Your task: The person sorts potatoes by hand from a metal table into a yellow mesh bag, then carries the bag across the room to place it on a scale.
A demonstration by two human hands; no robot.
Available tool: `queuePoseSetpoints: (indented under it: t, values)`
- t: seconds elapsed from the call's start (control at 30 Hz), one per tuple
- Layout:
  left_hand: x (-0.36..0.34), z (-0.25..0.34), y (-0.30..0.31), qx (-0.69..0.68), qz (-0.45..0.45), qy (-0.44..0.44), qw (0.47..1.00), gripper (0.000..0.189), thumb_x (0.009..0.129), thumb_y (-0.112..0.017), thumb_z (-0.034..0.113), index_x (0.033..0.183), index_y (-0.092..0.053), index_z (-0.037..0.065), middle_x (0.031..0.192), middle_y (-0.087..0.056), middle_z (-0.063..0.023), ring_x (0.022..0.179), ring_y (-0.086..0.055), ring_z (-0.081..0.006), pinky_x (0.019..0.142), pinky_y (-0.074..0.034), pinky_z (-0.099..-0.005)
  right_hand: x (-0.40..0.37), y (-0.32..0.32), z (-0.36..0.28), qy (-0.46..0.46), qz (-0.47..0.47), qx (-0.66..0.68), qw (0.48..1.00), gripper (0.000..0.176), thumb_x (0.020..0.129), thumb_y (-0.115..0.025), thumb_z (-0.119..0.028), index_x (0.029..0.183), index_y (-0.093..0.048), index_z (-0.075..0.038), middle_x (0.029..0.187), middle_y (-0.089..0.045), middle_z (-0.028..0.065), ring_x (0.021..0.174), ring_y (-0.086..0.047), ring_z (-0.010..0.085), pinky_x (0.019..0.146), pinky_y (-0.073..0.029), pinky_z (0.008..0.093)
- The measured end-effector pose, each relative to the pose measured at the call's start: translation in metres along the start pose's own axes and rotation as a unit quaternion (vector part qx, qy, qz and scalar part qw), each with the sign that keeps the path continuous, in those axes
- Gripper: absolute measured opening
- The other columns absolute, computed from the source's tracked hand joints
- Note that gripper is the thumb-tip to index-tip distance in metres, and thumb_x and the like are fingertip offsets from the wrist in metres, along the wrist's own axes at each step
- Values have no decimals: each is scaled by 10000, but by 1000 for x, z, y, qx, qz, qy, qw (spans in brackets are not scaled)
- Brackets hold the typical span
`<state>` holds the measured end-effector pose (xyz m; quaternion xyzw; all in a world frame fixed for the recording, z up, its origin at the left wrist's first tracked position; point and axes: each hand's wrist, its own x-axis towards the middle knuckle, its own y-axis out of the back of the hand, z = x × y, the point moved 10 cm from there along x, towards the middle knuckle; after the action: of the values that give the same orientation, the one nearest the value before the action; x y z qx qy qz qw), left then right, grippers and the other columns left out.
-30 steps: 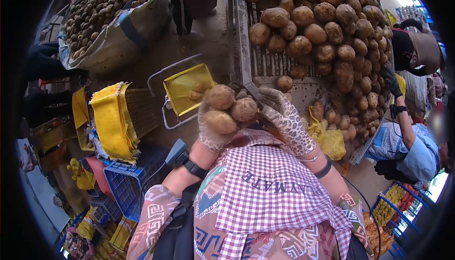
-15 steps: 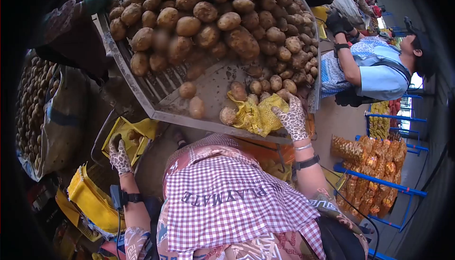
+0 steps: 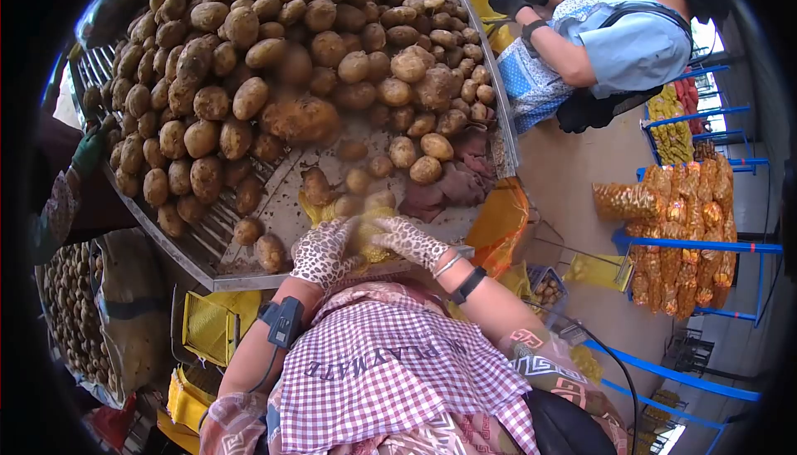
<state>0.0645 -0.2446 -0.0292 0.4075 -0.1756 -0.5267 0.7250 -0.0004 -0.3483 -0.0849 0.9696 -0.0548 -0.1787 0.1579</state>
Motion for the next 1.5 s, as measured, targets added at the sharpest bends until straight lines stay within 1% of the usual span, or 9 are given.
queuePoseSetpoints:
  t: [0.1, 0.23, 0.47, 0.7, 0.9, 1.07, 1.2, 1.37, 1.5]
  values:
    - [9, -15, -42, 60, -157, 56, 984, 472, 781, -682, 319, 1186, -597, 92, 1100, -644, -169, 1023, -610, -331, 911, -467, -436, -12, 68, 24, -161, 21, 233, 959, 256, 906, -559, -93, 1136, -615, 3, 1106, -644, 146, 1012, -613, 242, 904, -481, 383]
    - [38, 6, -57, 99, -208, 67, 971, 258, 814, -597, 270, 944, -703, 75, 920, -694, -160, 871, -673, -320, 751, -530, -428, 12, 197, 18, -95, 282, -242, 923, 476, 870, -634, -318, 1215, -558, 1, 1119, -635, 208, 1030, -613, 346, 909, -477, 433]
    - [40, 14, -31, 45, -207, 14, 977, 386, 833, -629, 340, 1094, -655, 56, 988, -680, -187, 933, -665, -293, 781, -527, -390, 53, 210, 35, -206, 206, -276, 916, 934, 756, -703, -495, 1400, -338, 74, 1249, -543, 308, 1183, -532, 400, 1004, -426, 421]
    - [60, -20, 68, -358, 129, 121, 917, 541, 841, -679, 407, 1249, -565, 69, 1109, -647, -105, 1014, -627, -238, 868, -510, -383, 39, 187, -26, 18, 252, 59, 966, 263, 967, -546, -203, 1143, -582, -11, 1040, -649, 133, 953, -612, 208, 853, -494, 319]
    - [55, -21, -34, -940, -5, 193, 280, 467, 934, -521, 465, 1072, -620, 30, 1023, -665, -140, 922, -656, -328, 801, -561, -466, 34, 153, -55, 52, 135, -408, 902, 492, 842, -665, -285, 1246, -554, -28, 1250, -571, 188, 1185, -530, 303, 985, -432, 408]
    - [28, -20, -44, -930, -23, 197, 308, 352, 947, -533, 254, 1202, -553, 12, 1103, -645, -178, 876, -670, -324, 765, -587, -425, 46, 134, -3, 0, 28, -501, 865, 563, 758, -728, -299, 1228, -553, -44, 1212, -576, 186, 1154, -533, 344, 981, -435, 429]
    - [33, 2, -22, -944, -56, 147, 289, 523, 932, -541, 223, 1404, -383, 62, 1345, -492, -209, 939, -657, -344, 790, -582, -429, 47, 164, 2, -54, 86, -80, 992, 433, 846, -674, -243, 1209, -545, -46, 1171, -604, 106, 1098, -579, 252, 932, -473, 366]
    - [49, 26, -8, -922, -103, 97, 361, 672, 909, -543, 180, 1496, -224, 114, 1516, -255, -200, 1043, -620, -373, 813, -584, -435, 30, 112, -15, -182, -19, 473, 862, 368, 936, -594, -245, 1238, -545, -40, 1218, -594, 36, 1065, -578, 144, 894, -493, 313]
    - [44, 25, -22, -935, -128, 115, 311, 652, 914, -573, 217, 1483, -262, 153, 1448, -364, -194, 1040, -613, -372, 765, -594, -462, 53, 149, -56, 60, 92, -146, 983, 391, 920, -595, -225, 1259, -551, -36, 1224, -599, 166, 1035, -617, 323, 907, -491, 349]
